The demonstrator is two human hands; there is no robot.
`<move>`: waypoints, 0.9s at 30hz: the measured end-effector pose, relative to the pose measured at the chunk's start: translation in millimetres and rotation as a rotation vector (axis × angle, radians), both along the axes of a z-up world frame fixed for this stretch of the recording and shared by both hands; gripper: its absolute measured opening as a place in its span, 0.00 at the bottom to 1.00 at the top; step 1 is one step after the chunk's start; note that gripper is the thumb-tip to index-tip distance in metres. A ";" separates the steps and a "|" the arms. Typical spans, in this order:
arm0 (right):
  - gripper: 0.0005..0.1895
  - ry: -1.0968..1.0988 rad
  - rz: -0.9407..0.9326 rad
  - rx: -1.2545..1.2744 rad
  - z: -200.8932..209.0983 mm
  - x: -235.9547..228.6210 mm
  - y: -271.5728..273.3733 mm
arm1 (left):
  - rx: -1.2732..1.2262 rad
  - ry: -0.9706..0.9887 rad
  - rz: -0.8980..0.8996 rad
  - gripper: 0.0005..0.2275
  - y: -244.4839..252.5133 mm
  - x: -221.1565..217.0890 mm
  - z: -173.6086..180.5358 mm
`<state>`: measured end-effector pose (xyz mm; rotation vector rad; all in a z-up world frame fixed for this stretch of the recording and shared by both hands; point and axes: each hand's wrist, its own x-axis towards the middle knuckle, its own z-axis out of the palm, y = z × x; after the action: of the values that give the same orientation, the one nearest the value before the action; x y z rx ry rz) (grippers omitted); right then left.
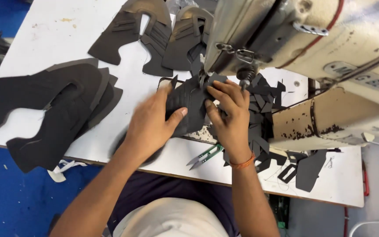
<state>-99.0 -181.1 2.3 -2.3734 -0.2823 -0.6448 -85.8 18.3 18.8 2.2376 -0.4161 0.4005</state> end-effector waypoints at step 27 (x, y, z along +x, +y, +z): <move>0.14 0.027 -0.117 -0.238 18.8 -14.8 16.4 | -0.350 0.512 -0.197 0.11 -4.6 54.2 -16.6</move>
<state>-113.9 -164.7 21.2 -2.6399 -0.2197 -0.6648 -31.6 13.6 2.2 1.8472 -0.2631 -0.1941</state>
